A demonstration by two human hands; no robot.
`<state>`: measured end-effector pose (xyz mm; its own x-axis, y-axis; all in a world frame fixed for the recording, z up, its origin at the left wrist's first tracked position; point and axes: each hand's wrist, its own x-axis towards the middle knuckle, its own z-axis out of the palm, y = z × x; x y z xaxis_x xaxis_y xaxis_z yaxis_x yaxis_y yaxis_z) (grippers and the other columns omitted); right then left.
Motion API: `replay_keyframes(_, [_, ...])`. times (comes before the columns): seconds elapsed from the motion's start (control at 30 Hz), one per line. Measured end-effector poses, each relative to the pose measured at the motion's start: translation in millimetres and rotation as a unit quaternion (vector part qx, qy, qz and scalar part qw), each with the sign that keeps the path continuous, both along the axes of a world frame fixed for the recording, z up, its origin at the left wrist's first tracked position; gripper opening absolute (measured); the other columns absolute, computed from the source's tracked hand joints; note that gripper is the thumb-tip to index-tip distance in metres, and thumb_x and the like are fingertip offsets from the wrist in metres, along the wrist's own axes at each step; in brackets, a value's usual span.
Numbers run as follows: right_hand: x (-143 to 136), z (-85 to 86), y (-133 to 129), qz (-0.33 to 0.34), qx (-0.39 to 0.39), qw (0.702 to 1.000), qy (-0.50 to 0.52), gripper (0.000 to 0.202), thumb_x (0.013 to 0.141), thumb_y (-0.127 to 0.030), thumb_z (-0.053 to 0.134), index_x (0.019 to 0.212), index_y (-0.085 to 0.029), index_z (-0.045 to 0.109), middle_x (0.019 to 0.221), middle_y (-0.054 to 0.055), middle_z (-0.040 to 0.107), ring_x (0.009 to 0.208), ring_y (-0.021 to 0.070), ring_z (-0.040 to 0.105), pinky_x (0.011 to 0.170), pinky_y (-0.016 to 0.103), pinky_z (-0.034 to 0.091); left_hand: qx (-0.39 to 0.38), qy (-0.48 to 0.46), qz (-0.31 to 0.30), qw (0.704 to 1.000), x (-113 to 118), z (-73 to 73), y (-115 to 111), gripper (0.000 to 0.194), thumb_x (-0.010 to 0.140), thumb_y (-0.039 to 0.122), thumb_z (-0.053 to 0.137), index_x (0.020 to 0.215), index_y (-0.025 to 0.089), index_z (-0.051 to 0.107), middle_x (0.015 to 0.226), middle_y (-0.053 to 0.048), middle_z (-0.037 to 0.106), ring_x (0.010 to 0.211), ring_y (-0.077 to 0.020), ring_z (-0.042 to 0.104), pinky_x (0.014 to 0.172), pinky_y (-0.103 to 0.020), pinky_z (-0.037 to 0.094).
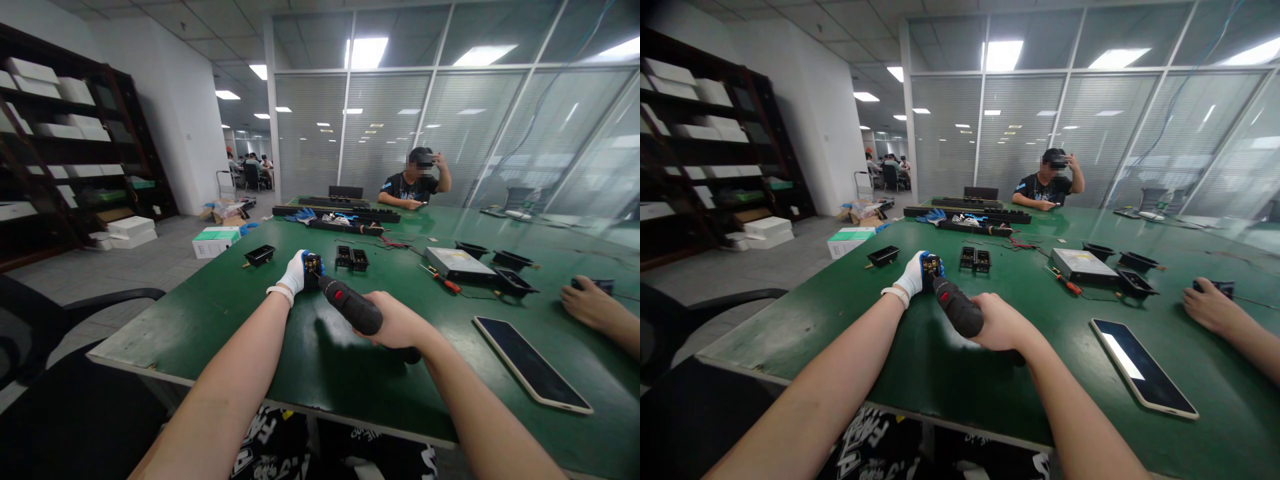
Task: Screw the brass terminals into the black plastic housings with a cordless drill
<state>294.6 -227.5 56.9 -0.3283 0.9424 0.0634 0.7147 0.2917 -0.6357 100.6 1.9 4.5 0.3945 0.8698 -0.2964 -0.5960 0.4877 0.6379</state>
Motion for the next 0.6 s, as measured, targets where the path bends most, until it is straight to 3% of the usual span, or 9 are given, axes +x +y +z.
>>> replay_keyframes(0.6, [2.7,-2.9,2.3,0.010,0.015,1.000,-0.003,0.016,0.080,-0.023,0.078,0.079,-0.022,0.061,0.068,-0.001,0.066,0.064,0.0171,0.058,0.058,0.028,0.038,-0.001,-0.001,0.004,1.000,0.1,1.7,-1.8,0.026,0.101,0.038,0.059,0.092,0.017,0.071,0.065,-0.009,0.070,0.053,-0.0265,0.070,0.060,-0.038,0.063])
